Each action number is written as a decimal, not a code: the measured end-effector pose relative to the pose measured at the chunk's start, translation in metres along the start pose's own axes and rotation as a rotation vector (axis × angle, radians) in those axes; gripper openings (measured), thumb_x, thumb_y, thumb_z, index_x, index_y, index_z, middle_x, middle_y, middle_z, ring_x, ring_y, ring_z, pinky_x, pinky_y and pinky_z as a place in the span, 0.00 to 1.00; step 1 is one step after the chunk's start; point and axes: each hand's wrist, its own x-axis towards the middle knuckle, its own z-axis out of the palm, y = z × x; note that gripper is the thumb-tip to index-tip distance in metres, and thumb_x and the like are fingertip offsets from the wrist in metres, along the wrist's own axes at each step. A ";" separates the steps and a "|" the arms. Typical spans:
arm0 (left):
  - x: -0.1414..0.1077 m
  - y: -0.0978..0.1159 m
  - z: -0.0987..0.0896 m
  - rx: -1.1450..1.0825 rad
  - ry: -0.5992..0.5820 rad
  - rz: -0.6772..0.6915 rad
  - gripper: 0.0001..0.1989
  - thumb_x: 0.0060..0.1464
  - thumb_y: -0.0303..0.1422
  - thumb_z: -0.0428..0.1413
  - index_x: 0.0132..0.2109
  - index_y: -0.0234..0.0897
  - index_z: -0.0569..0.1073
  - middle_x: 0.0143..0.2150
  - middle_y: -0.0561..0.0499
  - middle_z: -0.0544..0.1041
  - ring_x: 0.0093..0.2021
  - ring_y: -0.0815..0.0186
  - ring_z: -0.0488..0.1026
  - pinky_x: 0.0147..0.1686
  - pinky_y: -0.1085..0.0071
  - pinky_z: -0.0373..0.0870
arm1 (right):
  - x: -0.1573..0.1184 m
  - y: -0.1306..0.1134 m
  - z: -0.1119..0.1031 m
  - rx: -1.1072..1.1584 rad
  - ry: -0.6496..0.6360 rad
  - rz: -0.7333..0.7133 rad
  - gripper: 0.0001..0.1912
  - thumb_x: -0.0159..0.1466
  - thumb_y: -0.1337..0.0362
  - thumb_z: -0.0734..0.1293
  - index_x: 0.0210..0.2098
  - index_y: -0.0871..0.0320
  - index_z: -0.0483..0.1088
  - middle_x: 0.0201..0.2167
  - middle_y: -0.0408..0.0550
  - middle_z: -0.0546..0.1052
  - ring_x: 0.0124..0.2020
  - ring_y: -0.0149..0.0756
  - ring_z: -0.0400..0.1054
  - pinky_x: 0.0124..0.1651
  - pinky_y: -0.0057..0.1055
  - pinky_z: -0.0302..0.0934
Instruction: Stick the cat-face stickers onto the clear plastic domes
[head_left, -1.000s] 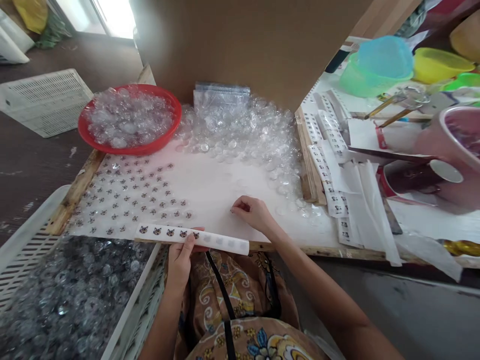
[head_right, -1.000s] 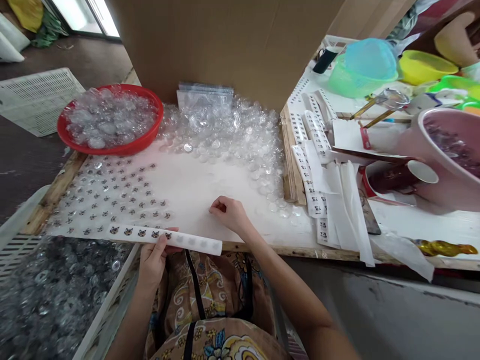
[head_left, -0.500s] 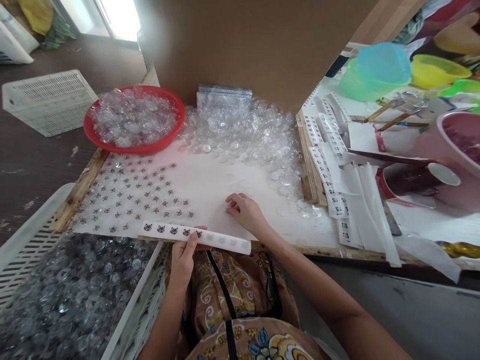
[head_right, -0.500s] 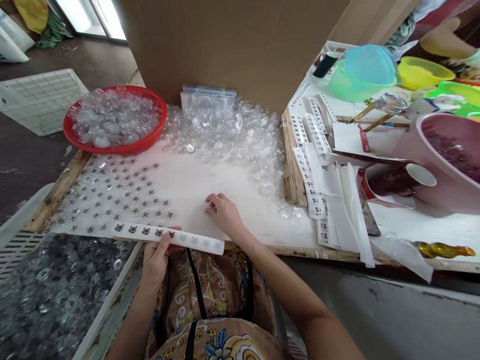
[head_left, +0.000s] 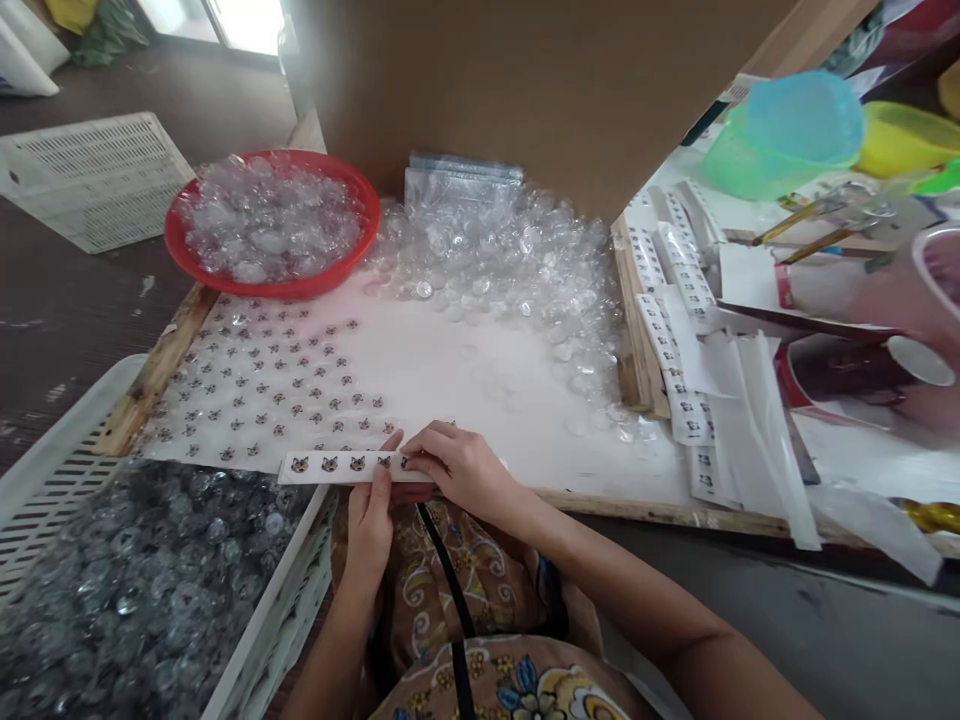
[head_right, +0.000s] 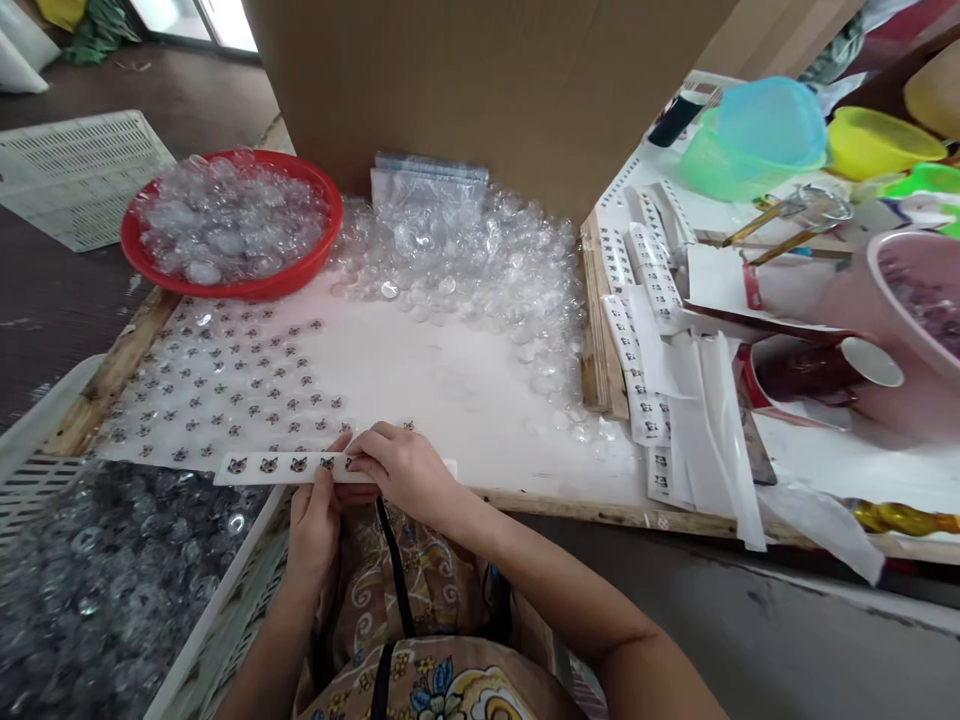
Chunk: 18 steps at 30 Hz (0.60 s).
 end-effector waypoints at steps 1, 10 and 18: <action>0.001 0.000 0.000 -0.004 0.002 -0.016 0.33 0.59 0.54 0.56 0.61 0.33 0.74 0.50 0.38 0.82 0.44 0.50 0.82 0.42 0.56 0.82 | -0.003 0.001 0.001 0.008 0.044 -0.030 0.06 0.69 0.70 0.65 0.39 0.56 0.74 0.37 0.48 0.78 0.38 0.34 0.73 0.42 0.30 0.66; 0.000 0.007 0.005 0.033 0.080 -0.021 0.34 0.55 0.56 0.58 0.52 0.28 0.79 0.34 0.42 0.84 0.32 0.55 0.83 0.33 0.62 0.82 | 0.000 0.061 -0.082 0.019 0.445 0.435 0.05 0.61 0.61 0.69 0.31 0.55 0.72 0.26 0.43 0.75 0.26 0.32 0.66 0.31 0.30 0.61; 0.002 0.005 0.003 0.045 0.069 0.015 0.32 0.56 0.55 0.58 0.50 0.28 0.80 0.38 0.41 0.85 0.28 0.59 0.82 0.28 0.67 0.80 | 0.002 0.095 -0.093 -0.149 0.274 0.552 0.03 0.58 0.63 0.67 0.29 0.55 0.73 0.27 0.43 0.77 0.27 0.33 0.67 0.34 0.30 0.60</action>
